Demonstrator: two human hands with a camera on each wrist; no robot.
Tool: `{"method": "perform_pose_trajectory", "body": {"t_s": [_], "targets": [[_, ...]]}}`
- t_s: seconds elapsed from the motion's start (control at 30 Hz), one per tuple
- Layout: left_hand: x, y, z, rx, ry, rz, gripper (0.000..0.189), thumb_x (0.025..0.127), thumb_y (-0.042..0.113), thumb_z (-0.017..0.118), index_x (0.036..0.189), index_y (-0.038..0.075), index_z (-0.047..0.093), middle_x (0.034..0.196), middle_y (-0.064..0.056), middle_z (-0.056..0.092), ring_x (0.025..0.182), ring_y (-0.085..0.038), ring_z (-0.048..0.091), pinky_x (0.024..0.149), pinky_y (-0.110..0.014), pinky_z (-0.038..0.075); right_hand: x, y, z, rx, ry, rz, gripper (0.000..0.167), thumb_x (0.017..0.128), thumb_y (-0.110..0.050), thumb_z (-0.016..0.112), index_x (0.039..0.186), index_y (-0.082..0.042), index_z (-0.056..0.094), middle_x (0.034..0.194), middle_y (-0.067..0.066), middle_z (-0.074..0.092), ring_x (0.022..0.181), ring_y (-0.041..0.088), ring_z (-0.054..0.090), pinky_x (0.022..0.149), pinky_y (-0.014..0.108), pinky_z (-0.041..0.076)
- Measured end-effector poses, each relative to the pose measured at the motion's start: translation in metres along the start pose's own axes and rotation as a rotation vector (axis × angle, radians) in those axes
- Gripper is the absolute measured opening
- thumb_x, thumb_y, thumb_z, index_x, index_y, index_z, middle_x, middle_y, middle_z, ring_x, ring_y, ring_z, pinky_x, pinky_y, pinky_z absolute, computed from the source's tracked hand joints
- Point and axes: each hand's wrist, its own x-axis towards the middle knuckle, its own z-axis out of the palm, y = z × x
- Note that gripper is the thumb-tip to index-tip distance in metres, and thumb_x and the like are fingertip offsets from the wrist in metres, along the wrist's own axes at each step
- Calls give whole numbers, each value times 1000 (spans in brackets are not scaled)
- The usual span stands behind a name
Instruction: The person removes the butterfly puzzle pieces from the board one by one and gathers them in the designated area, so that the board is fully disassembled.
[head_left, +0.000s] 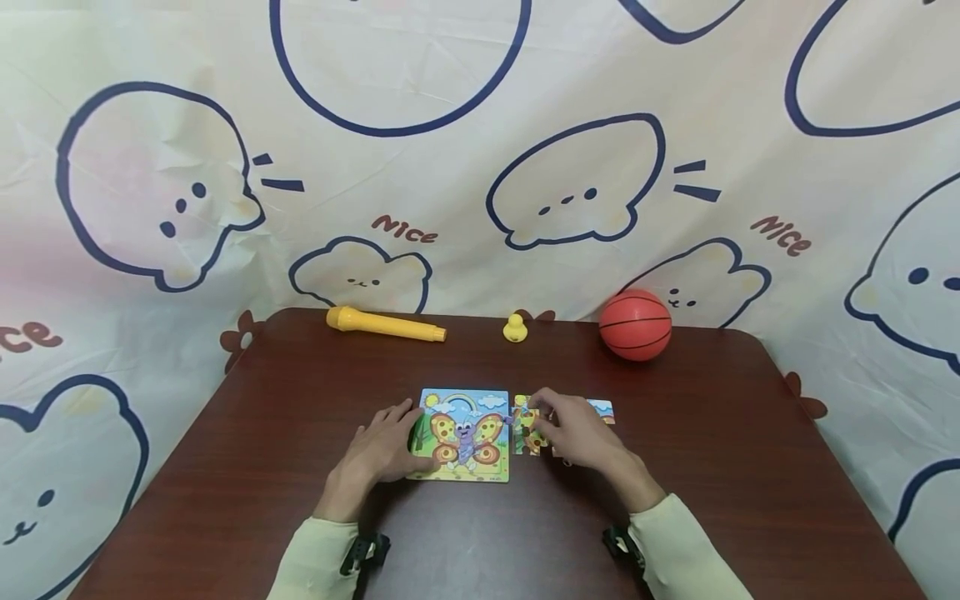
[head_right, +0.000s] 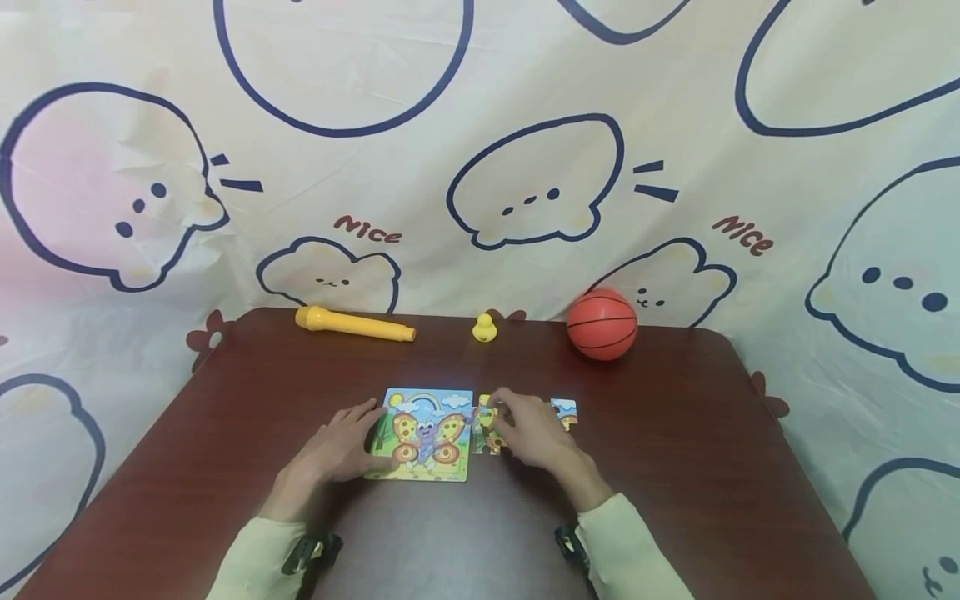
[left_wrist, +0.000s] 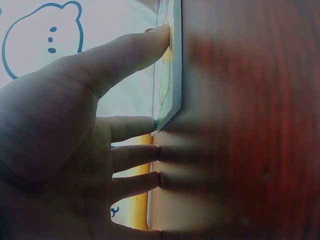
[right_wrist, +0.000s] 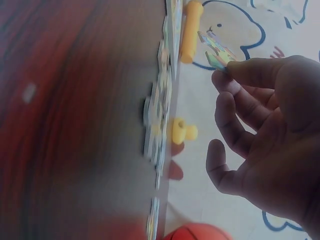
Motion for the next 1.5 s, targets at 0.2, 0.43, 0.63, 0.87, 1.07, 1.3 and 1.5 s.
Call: {"method": "perform_pose_trajectory", "body": {"t_s": [0.2,0.43,0.63,0.87,1.07,1.3,1.5], "targets": [[-2,0,0,1,4,5,90,73,50,79,147,12,42,157,-14,31,142,-40,29,108,-71,23,-11,13,-9,-33,42,53,22,92,-17,65,113,-19,63,76,-6,59,54,9,52,51,26,45],[-2,1,0,-7,8,10,89,75,49,78,147,12,41,157,-14,31,142,-40,29,108,-71,23,-21,31,-21,-93,58,82,20,91,-16,66,111,-18,63,74,-6,55,65,10,50,58,25,41],[-2,1,0,-9,6,16,89,76,49,77,147,12,41,158,-14,30,142,-40,29,108,-72,23,-31,46,-32,-89,50,120,21,92,-14,64,113,-17,63,79,-5,59,68,11,50,60,26,41],[-1,1,0,-3,-1,16,89,76,49,76,148,12,40,157,-15,31,142,-40,28,108,-72,23,-41,62,-44,-87,29,185,21,93,-12,62,113,-16,63,80,-2,60,67,13,50,59,27,41],[0,-1,1,-10,2,17,90,75,50,77,148,12,40,158,-14,30,143,-40,28,108,-72,22,-48,71,-47,-74,-5,245,22,93,-12,60,115,-14,63,78,0,55,63,14,47,54,28,39],[-1,-2,1,-9,3,10,91,75,51,76,148,13,39,158,-15,29,143,-41,27,108,-72,22,-50,77,-46,-79,-20,261,22,93,-12,60,115,-13,64,75,-1,54,61,14,47,55,28,38],[-1,-2,2,-22,17,5,88,76,52,75,148,16,39,157,-15,31,142,-41,28,107,-73,23,-51,79,-43,-100,-36,284,20,92,-13,63,112,-15,64,73,0,52,62,15,47,56,29,37]]}}
